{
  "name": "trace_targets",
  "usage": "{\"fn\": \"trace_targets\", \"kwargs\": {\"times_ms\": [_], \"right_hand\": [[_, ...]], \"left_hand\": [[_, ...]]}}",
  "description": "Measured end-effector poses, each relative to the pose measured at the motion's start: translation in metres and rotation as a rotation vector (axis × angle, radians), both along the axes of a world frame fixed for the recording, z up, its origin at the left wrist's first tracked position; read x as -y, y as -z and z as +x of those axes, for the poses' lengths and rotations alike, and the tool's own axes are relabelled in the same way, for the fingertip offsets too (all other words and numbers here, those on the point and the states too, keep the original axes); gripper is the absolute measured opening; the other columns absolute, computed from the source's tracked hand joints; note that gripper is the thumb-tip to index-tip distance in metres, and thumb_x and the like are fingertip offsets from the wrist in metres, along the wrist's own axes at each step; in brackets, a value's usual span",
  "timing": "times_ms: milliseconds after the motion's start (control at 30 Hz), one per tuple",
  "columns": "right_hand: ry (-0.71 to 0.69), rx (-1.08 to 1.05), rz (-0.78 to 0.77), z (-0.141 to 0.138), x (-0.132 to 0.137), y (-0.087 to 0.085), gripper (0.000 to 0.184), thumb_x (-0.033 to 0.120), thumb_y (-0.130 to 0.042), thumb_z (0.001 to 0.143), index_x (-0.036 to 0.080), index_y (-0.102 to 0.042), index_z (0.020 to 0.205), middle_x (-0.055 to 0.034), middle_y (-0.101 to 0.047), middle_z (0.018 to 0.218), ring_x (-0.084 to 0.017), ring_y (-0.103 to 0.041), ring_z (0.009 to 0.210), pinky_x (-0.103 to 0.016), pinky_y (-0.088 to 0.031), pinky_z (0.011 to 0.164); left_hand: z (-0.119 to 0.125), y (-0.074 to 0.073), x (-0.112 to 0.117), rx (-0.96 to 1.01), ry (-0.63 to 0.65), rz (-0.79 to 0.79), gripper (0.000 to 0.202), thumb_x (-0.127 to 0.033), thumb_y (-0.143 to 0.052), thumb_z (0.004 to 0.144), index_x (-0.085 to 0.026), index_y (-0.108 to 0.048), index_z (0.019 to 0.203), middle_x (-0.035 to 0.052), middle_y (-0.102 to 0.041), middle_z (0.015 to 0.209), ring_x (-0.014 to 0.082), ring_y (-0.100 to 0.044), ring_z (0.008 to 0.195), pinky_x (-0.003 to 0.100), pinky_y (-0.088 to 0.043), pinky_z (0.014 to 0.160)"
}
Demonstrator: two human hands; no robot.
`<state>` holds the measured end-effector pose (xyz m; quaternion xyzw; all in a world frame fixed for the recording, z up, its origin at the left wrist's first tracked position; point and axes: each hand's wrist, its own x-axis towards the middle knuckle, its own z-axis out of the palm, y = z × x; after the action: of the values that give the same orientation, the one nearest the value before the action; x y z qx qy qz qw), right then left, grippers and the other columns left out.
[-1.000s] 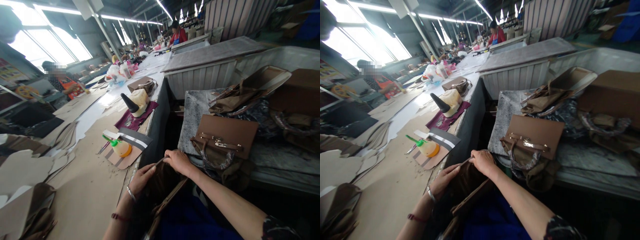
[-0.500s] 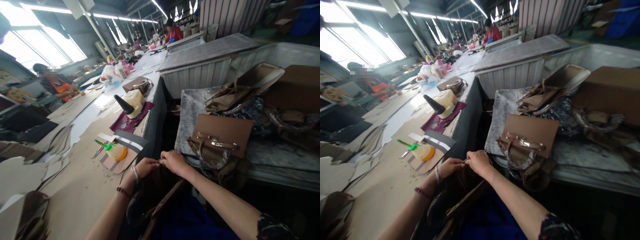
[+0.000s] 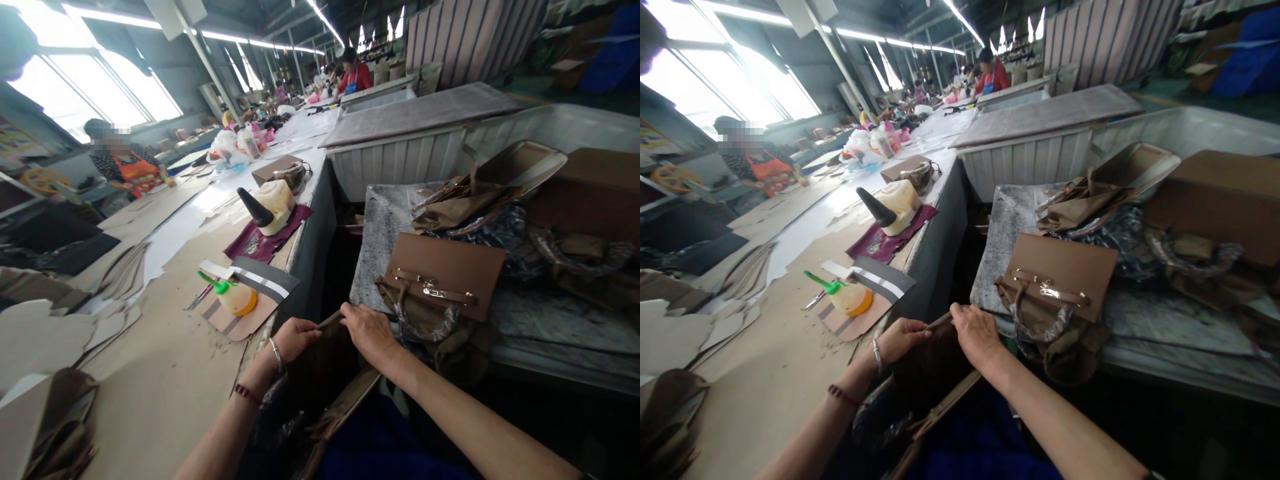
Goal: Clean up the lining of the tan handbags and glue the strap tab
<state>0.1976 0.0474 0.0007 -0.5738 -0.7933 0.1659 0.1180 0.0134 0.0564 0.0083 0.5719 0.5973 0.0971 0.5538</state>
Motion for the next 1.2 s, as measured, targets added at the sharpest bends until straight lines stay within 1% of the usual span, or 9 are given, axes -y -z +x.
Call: {"fn": "trace_targets", "kwargs": {"times_ms": [133,267,433,600,833,967,1067,1133,1200], "right_hand": [[0.043,0.016,-0.023,-0.006,-0.003,-0.001,0.024,0.022,-0.044,0.085,0.017,-0.045,0.108,-0.0067,-0.065,0.079,-0.021,-0.061,0.074,-0.027,-0.038,0.058],[0.017,0.018,-0.05,-0.009,-0.007,0.0,0.031,0.027,-0.047,0.084,0.026,-0.044,0.114,-0.0041,-0.066,0.085,-0.021,-0.062,0.078,-0.027,-0.038,0.06],[-0.031,0.022,-0.086,-0.01,-0.013,-0.002,0.026,0.028,-0.046,0.083,0.031,-0.053,0.108,-0.0024,-0.066,0.09,-0.019,-0.061,0.083,-0.026,-0.038,0.063],[-0.043,0.028,-0.105,-0.01,-0.017,-0.007,0.019,0.03,-0.045,0.083,0.03,-0.06,0.095,-0.0024,-0.067,0.085,-0.019,-0.061,0.081,-0.026,-0.037,0.061],[-0.074,0.018,-0.123,-0.007,-0.022,-0.012,0.017,0.031,-0.047,0.081,0.028,-0.063,0.087,-0.0015,-0.067,0.079,-0.019,-0.061,0.078,-0.025,-0.036,0.059],[-0.099,0.005,-0.127,-0.004,-0.023,-0.011,0.018,0.031,-0.047,0.081,0.027,-0.064,0.086,-0.0013,-0.067,0.078,-0.018,-0.06,0.076,-0.025,-0.035,0.06],[-0.113,-0.01,-0.13,-0.004,-0.024,-0.008,0.017,0.031,-0.047,0.081,0.027,-0.064,0.085,-0.0003,-0.067,0.078,-0.016,-0.06,0.076,-0.024,-0.035,0.06],[-0.121,-0.018,-0.131,-0.005,-0.024,-0.006,0.017,0.031,-0.048,0.081,0.027,-0.064,0.085,-0.0005,-0.067,0.079,-0.017,-0.06,0.077,-0.024,-0.036,0.06],[-0.123,-0.022,-0.133,-0.007,-0.024,-0.005,0.017,0.031,-0.048,0.081,0.026,-0.064,0.085,-0.0017,-0.067,0.08,-0.018,-0.06,0.078,-0.025,-0.037,0.061]], "left_hand": [[-0.002,-0.003,0.004,0.014,-0.01,-0.013,0.031,-0.043,-0.056,0.061,-0.013,-0.059,0.062,-0.0029,-0.049,0.046,0.0087,-0.039,0.042,0.021,-0.027,0.042],[-0.002,-0.005,0.005,0.008,-0.004,-0.002,0.03,-0.042,-0.056,0.06,-0.012,-0.059,0.061,-0.0032,-0.049,0.046,0.0082,-0.037,0.042,0.021,-0.027,0.042],[-0.005,-0.004,0.006,0.037,-0.022,-0.037,0.031,-0.042,-0.057,0.06,-0.012,-0.062,0.066,-0.0027,-0.051,0.047,0.0086,-0.039,0.042,0.021,-0.029,0.043],[-0.007,-0.003,0.006,0.061,-0.052,-0.048,0.03,-0.041,-0.059,0.058,-0.012,-0.063,0.066,-0.0023,-0.053,0.047,0.009,-0.042,0.042,0.02,-0.03,0.043],[-0.006,-0.003,0.007,0.094,-0.066,-0.074,0.031,-0.041,-0.061,0.057,-0.012,-0.064,0.066,-0.0016,-0.056,0.048,0.0095,-0.044,0.043,0.02,-0.032,0.043],[-0.008,-0.004,0.009,0.083,-0.038,-0.089,0.033,-0.042,-0.059,0.059,-0.012,-0.065,0.071,-0.0007,-0.058,0.051,0.0104,-0.046,0.045,0.02,-0.034,0.044],[-0.007,-0.01,0.007,0.022,0.042,-0.09,0.031,-0.04,-0.057,0.062,-0.011,-0.065,0.071,-0.0004,-0.058,0.051,0.0106,-0.046,0.044,0.02,-0.033,0.043],[-0.003,-0.013,0.002,-0.007,0.107,-0.051,0.031,-0.036,-0.057,0.064,-0.012,-0.066,0.08,0.0004,-0.061,0.057,0.0126,-0.05,0.048,0.02,-0.036,0.045],[0.004,-0.012,-0.006,0.006,0.153,0.032,0.036,-0.03,-0.06,0.062,-0.014,-0.065,0.095,0.0012,-0.065,0.068,0.0163,-0.056,0.06,0.022,-0.041,0.053]]}}
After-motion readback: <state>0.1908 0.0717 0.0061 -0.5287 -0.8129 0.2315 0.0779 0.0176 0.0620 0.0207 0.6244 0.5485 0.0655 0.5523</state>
